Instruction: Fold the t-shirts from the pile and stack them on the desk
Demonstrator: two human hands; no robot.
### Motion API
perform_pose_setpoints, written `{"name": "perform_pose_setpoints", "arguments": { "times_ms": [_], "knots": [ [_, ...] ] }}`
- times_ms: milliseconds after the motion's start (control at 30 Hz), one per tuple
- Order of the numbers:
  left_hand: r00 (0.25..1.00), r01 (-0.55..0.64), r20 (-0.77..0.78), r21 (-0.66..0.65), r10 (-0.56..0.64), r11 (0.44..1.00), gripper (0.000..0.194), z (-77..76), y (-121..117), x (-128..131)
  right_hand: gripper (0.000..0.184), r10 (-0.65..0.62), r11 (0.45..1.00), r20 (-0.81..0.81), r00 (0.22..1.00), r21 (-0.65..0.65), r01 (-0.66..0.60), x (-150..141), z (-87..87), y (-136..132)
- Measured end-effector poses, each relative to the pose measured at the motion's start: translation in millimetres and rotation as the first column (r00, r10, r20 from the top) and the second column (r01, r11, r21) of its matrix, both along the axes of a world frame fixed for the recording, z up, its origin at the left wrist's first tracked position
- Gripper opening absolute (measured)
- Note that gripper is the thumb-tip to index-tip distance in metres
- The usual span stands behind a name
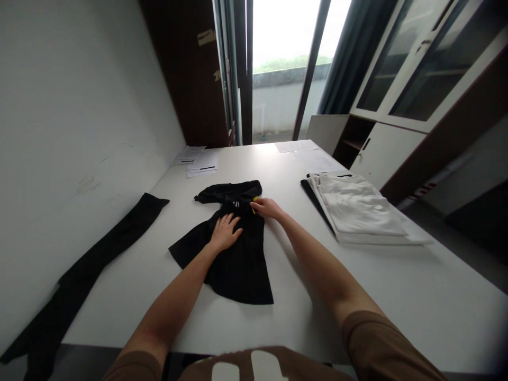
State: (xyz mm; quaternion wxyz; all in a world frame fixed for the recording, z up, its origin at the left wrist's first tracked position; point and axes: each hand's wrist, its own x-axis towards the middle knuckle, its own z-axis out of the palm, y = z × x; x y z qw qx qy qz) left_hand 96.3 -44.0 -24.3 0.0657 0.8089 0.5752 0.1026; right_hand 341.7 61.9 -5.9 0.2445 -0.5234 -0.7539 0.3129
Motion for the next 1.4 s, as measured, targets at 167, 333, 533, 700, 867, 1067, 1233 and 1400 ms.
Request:
{"name": "perform_pose_setpoints", "arguments": {
  "times_ms": [167, 333, 533, 700, 867, 1067, 1233, 1400],
  "knots": [
    [0.999, -0.052, -0.015, 0.001, 0.052, 0.999, 0.056, -4.2, 12, -13, 0.041, -0.029, 0.952, 0.281, 0.959, 0.299, -0.058, -24, -3.8, -11],
    [0.995, -0.093, -0.025, -0.001, 0.093, 0.996, 0.056, -7.2, 19, -22, 0.034, 0.050, 0.945, 0.367, 0.929, 0.283, -0.162, -31, 1.5, -24],
    [0.994, -0.106, -0.017, 0.015, 0.106, 0.994, 0.055, -10.0, 22, -28, 0.012, -0.066, 0.952, 0.150, 0.986, 0.305, 0.017, -41, -6.3, -26],
    [0.987, -0.160, 0.014, 0.015, 0.160, 0.987, 0.055, -9.7, 26, -36, 0.021, -0.317, 0.937, -0.332, 0.888, 0.035, 0.348, -34, -14.4, -9],
    [0.979, -0.202, 0.019, 0.040, 0.201, 0.979, 0.056, -11.8, 29, -40, 0.028, -0.497, 0.861, -0.516, 0.698, -0.190, 0.472, -31, -17.2, -4],
    [0.981, -0.195, 0.000, 0.053, 0.195, 0.979, 0.057, -13.6, 27, -38, 0.044, -0.432, 0.853, -0.629, 0.646, -0.518, 0.065, -32, -9.8, -10],
    [0.979, -0.205, -0.008, 0.065, 0.206, 0.977, 0.057, -13.3, 29, -42, 0.050, -0.161, 0.889, -0.531, 0.832, -0.444, -0.111, -33, -1.0, -21],
    [0.957, -0.288, -0.020, 0.064, 0.290, 0.956, 0.059, -12.7, 34, -53, 0.042, 0.143, 0.897, -0.359, 0.922, -0.346, -0.274, -45, 3.1, -36]
  ]
}}
